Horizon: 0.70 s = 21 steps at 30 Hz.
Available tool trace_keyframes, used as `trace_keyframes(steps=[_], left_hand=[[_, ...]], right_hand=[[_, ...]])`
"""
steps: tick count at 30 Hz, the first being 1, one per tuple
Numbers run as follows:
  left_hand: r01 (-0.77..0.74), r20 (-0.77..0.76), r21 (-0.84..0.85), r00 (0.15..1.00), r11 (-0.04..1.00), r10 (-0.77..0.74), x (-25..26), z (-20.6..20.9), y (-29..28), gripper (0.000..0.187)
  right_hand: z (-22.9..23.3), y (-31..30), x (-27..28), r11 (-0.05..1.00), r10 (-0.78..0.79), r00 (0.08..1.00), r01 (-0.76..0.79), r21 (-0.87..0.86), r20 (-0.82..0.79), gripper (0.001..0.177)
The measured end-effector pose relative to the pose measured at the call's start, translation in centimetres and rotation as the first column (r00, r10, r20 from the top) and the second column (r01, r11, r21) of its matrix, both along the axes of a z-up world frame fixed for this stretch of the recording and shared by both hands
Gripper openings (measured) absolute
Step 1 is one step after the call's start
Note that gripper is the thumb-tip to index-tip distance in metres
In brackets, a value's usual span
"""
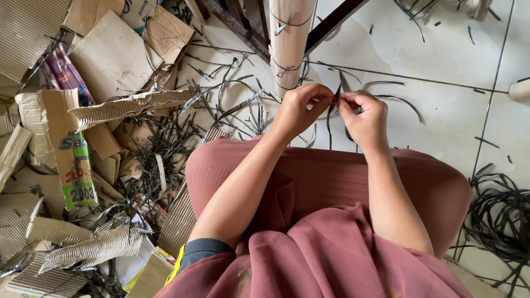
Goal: Wrapping chair legs with protective cardboard and securing them with plastic ties
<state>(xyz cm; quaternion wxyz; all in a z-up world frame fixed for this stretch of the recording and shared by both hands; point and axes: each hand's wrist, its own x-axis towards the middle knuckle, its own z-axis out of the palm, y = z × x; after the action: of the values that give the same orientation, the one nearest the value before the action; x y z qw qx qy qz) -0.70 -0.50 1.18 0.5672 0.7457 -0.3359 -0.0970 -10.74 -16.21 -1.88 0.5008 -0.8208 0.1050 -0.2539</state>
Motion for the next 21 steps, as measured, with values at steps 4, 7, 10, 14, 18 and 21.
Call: trace_keyframes(steps=[4,7,10,14,18,21], left_hand=[[0.024,0.138,0.058,0.990,0.998,-0.032,-0.1,0.5,0.2,0.008],[0.040,0.214,0.169,0.974,0.985,-0.077,0.1,-0.1,0.1,0.007],[0.022,0.252,0.264,0.963,0.964,-0.091,0.1,-0.4,0.0,0.008],[0.008,0.206,0.269,0.976,0.963,-0.066,0.2,-2.0,-0.2,0.010],[0.035,-0.148,0.119,0.989,0.992,-0.017,0.6,-3.6,-0.2,0.014],[-0.050,-0.669,-0.386,0.702,0.921,-0.242,0.5,-4.8,-0.8,0.011]], right_hand=[[1.1,0.9,0.0,0.997,-0.009,0.999,0.013,-0.074,0.048,0.010],[1.6,1.4,0.0,0.986,-0.054,0.997,0.061,-0.157,0.049,0.007],[1.7,1.5,0.0,0.963,-0.066,0.994,0.087,-0.255,0.089,0.010],[1.1,0.9,0.1,0.932,-0.131,0.984,0.163,-0.325,0.119,0.009],[0.0,-0.2,-0.1,0.985,-0.168,0.985,0.169,-0.029,0.029,0.007],[-0.7,-1.7,0.7,0.354,-0.070,0.997,0.044,0.934,-0.020,0.003]])
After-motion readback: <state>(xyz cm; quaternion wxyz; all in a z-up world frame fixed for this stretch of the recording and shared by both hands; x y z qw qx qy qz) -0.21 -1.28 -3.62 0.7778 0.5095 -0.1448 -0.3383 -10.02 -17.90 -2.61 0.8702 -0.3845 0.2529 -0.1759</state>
